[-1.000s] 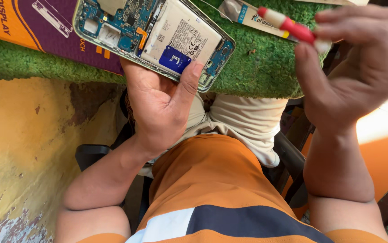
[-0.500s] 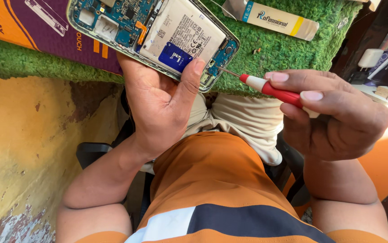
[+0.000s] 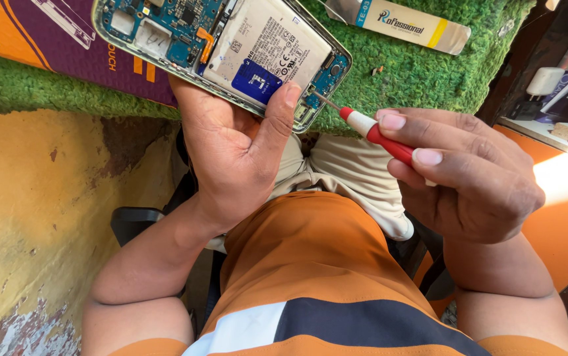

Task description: The person repairs a disassembled mobile phone on a workbench. They hold and reposition a small blue circuit board, brush the phone's motherboard with a toothbrush, apply paste from a tube onto the board, press components into place, then hold the phone and tighten screws with a screwdriver.

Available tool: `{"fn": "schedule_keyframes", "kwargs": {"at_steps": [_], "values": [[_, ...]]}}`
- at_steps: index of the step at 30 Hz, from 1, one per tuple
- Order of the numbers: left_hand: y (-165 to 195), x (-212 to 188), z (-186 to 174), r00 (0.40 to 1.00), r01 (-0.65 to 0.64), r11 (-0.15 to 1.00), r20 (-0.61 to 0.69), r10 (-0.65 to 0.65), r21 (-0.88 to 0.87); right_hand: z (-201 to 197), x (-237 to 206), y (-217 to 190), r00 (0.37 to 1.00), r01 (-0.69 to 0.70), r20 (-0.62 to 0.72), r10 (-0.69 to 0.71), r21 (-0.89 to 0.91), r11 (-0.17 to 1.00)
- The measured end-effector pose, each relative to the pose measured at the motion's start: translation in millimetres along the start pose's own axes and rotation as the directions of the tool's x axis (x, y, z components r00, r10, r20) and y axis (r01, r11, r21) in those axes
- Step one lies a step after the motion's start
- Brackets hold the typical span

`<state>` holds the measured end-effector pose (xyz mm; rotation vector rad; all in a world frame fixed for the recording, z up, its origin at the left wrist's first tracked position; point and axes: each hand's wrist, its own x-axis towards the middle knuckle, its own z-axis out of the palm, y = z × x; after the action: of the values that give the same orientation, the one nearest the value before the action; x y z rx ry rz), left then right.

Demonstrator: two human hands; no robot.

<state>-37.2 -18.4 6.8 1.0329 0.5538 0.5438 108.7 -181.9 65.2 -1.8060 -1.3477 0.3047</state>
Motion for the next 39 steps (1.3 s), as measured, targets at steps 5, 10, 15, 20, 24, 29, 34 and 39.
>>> {"fn": "schedule_keyframes", "kwargs": {"at_steps": [5,10,15,20,24,29,34,39], "values": [[0.9,-0.1,-0.6,0.999,0.037,0.999,-0.012,-0.037,0.004,0.6,-0.6,0.3,0.999,0.039,-0.006,-0.039,-0.019,0.999],[1.0,0.2,-1.2,1.0,0.007,1.0,0.006,-0.007,0.001,0.7,-0.5,-0.4,0.999,0.036,-0.001,-0.036,-0.042,0.998],[0.4,0.4,-1.6,1.0,0.02,1.0,-0.003,-0.02,0.005,-1.1,0.5,-1.9,0.999,0.037,0.027,-0.036,-0.045,0.998],[-0.6,0.7,-2.5,1.0,0.005,1.0,0.004,-0.006,0.018,-1.8,1.9,-5.7,0.997,0.071,0.041,-0.067,-0.091,0.993],[-0.8,0.7,-3.0,1.0,0.007,1.0,0.005,-0.007,0.014,-1.6,3.5,-6.2,0.997,0.064,0.043,-0.06,-0.102,0.993],[-1.0,0.4,-2.5,1.0,0.009,1.0,0.001,-0.009,0.005,-1.8,3.3,-5.6,0.997,0.065,0.04,-0.063,-0.074,0.995],[-1.7,-0.1,-3.4,1.0,0.003,1.0,0.008,-0.004,0.014,-1.8,2.3,-5.8,0.996,0.076,0.042,-0.073,-0.075,0.994],[-2.2,-1.3,-3.6,1.0,-0.016,0.999,0.022,0.015,0.028,-2.4,1.8,-7.4,0.999,0.033,0.034,-0.031,-0.084,0.996]]}}
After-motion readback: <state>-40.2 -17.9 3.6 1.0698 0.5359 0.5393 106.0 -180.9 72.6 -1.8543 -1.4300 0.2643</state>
